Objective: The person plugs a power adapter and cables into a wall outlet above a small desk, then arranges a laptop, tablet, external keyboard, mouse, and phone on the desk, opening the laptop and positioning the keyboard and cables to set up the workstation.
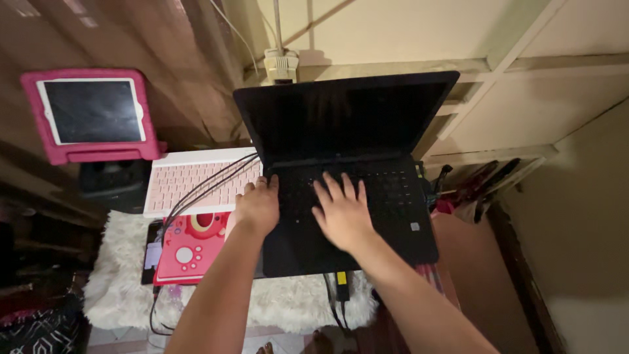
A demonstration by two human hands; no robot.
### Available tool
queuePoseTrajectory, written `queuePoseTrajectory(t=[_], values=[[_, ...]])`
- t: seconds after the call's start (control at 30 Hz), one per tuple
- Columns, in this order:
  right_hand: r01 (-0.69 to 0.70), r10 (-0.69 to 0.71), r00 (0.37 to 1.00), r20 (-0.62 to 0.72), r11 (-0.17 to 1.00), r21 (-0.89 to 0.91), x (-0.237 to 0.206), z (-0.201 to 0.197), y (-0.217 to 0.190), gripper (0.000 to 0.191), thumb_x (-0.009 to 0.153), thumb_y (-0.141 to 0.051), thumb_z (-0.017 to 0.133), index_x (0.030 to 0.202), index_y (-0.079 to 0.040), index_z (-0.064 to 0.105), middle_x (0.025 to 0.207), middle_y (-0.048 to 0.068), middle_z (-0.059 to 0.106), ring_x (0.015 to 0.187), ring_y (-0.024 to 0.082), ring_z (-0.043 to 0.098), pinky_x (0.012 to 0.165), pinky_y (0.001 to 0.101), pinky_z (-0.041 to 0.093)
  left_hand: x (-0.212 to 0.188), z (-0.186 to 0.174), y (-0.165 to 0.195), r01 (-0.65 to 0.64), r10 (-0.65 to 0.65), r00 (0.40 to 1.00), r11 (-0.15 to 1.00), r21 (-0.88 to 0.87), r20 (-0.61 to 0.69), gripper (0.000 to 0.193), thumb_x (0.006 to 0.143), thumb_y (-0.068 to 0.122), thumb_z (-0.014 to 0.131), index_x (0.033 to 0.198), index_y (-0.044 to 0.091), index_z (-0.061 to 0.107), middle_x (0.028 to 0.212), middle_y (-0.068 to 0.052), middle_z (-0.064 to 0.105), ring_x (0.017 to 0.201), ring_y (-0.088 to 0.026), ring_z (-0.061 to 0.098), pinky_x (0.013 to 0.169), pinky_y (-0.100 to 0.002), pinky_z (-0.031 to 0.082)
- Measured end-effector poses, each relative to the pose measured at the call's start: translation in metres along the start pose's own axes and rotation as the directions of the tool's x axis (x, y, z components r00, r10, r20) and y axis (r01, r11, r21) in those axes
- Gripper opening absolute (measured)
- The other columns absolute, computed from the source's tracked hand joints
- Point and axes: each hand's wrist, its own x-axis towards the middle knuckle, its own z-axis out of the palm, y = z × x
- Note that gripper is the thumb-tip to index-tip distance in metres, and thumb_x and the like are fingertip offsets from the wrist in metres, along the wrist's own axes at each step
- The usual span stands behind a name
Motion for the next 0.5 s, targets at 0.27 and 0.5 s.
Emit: queuePoseTrajectory(t=[0.27, 0.5], values=[[-0.014, 0.015, 1.000, -0.005, 0.998, 0.062, -0.013, 0.035, -0.015, 0.061, 0.095, -0.048, 0.059, 0.145, -0.013, 0.052, 0.154, 0.013, 0.045, 0.142, 0.044, 0.035, 0.114, 0.0689, 0.022, 0.004, -0.005, 0.004, 0.006, -0.006, 1.000, 1.000, 0.024, 0.005, 0.058, 0.095, 0.012, 0.048, 0.152, 0.023, 0.046, 0.147, -0.009, 0.047, 0.126, -0.032, 0.051, 0.100, -0.051, 0.047], [-0.040, 0.040, 0.998, 0.045, 0.999, 0.002, 0.010, 0.041, -0.015, 0.066, 0.094, -0.050, 0.056, 0.149, -0.015, 0.047, 0.156, 0.010, 0.042, 0.145, 0.041, 0.032, 0.115, 0.0679, 0.022, 0.010, 0.005, 0.001, 0.005, -0.004, 1.000, 1.000, 0.020, -0.009, 0.056, 0.096, 0.014, 0.048, 0.152, 0.021, 0.047, 0.142, -0.009, 0.051, 0.126, -0.033, 0.053, 0.100, -0.053, 0.048]])
